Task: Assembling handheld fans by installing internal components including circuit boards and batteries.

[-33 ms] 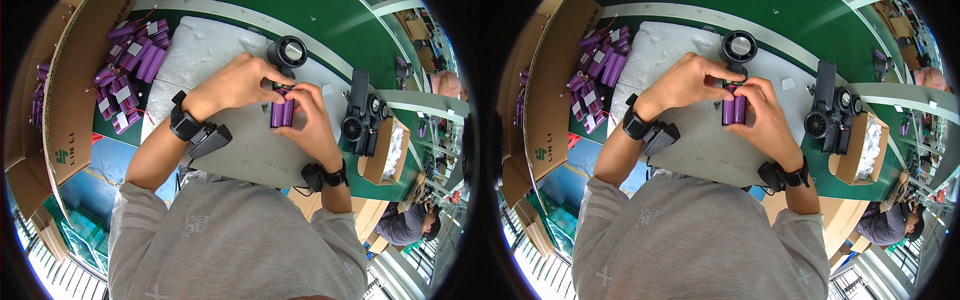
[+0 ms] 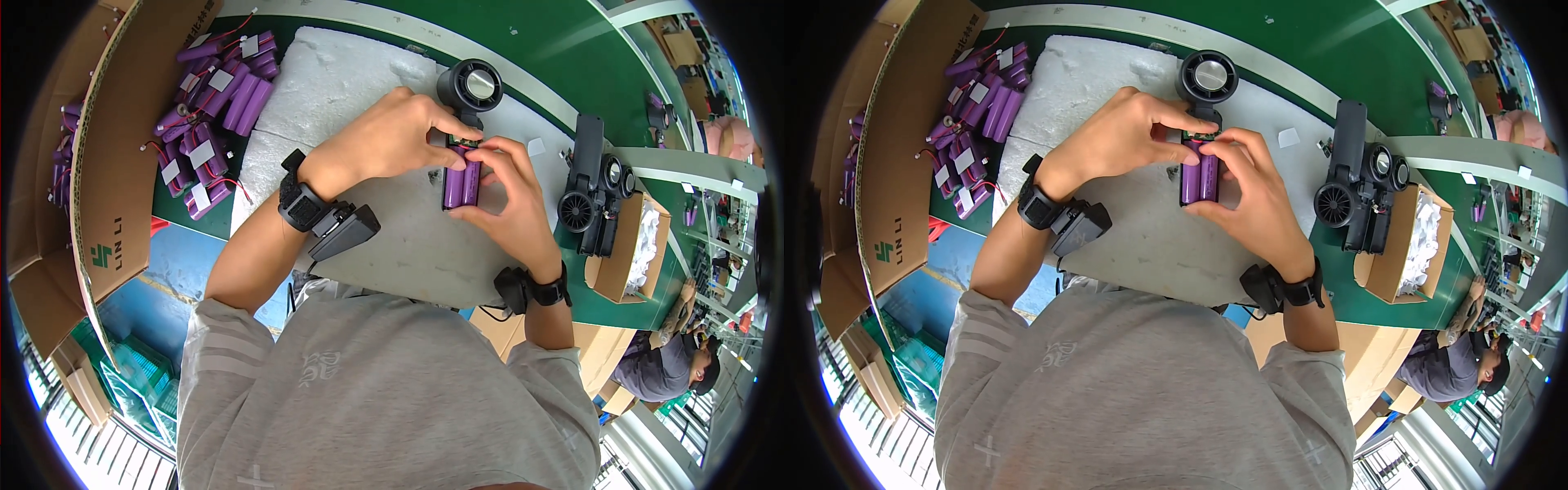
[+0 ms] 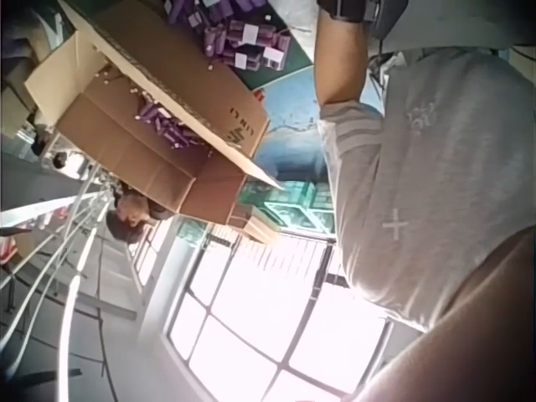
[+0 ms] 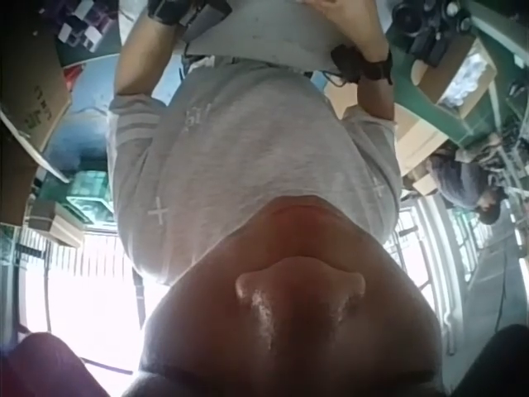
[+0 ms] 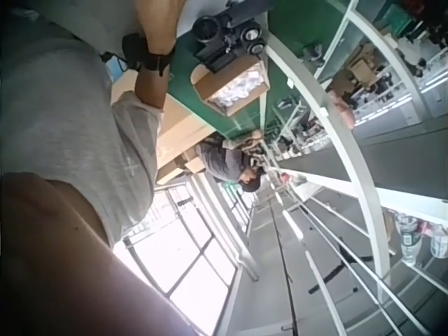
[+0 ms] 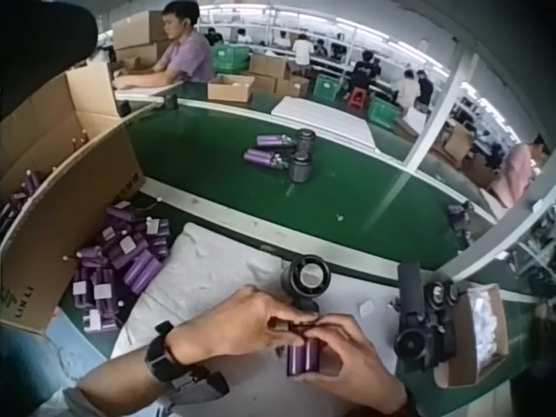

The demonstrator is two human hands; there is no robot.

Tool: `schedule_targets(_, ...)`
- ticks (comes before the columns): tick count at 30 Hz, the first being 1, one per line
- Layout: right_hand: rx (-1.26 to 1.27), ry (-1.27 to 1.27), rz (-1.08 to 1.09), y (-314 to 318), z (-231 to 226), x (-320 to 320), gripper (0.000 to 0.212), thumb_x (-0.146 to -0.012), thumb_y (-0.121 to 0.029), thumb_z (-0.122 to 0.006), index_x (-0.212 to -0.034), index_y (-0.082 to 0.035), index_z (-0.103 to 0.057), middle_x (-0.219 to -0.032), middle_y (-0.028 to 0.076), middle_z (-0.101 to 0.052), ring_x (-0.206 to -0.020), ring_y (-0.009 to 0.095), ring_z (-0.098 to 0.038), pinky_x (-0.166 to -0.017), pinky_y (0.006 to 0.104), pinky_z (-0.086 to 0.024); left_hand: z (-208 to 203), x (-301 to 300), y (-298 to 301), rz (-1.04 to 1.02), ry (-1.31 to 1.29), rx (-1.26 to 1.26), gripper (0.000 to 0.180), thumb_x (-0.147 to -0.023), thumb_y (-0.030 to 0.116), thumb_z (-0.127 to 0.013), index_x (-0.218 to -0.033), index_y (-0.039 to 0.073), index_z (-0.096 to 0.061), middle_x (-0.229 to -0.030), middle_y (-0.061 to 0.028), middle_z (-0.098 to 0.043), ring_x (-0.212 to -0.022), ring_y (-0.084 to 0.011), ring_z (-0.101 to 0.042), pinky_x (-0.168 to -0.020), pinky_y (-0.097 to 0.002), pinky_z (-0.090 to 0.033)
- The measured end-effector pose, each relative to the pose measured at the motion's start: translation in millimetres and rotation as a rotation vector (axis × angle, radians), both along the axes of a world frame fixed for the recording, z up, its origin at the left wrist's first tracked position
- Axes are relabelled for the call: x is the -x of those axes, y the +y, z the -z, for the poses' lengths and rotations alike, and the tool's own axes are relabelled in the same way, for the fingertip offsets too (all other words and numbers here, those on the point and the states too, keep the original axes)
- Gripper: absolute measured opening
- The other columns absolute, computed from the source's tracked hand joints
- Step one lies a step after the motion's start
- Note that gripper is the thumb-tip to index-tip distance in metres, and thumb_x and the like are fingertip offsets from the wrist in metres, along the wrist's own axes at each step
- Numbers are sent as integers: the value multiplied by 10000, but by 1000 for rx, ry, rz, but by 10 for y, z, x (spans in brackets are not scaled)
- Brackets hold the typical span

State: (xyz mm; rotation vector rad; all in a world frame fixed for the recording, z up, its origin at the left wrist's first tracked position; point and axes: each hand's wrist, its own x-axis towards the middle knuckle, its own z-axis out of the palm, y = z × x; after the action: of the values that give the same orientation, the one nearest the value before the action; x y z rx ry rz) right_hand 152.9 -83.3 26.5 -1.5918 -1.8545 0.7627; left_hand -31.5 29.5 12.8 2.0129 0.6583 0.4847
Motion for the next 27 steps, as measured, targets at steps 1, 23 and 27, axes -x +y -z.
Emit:
schedule_targets(1, -44, -36, -10, -17, 13, -37, 585, -538, -58, -883, -1075, -46, -653, -1223, 102, -491, -1016, 258, -585, -846, 353, -527, -6, -4, 0, 1, 3, 2, 367, -750, 206, -790, -1108, 174, -723, -890, -149, -706, -760, -323, -667, -743, -379, -528)
schedule_targets(23, -97, -206, -141, -173, -14, -13, 736, -560, -143, -883, -1239, -65, -609, -1193, 98, -501, -1074, 288, -543, -912, 406, -473, -66, -15, -7, 103, 63, 61, 407, -712, 152, -784, -1113, 179, -722, -1069, -110, -704, -939, -292, -679, -857, -344, -522)
schedule_targets(27, -225, -379, -156, -184, -76, 60, 739, -573, -146, -874, -1246, -27, -596, -1217, 104, -514, -1089, 303, -542, -910, 416, -474, -72, -2, 17, 128, 68, 58, 427, -708, 141, -776, -1130, 177, -714, -1050, -115, -708, -945, -284, -677, -854, -343, -521)
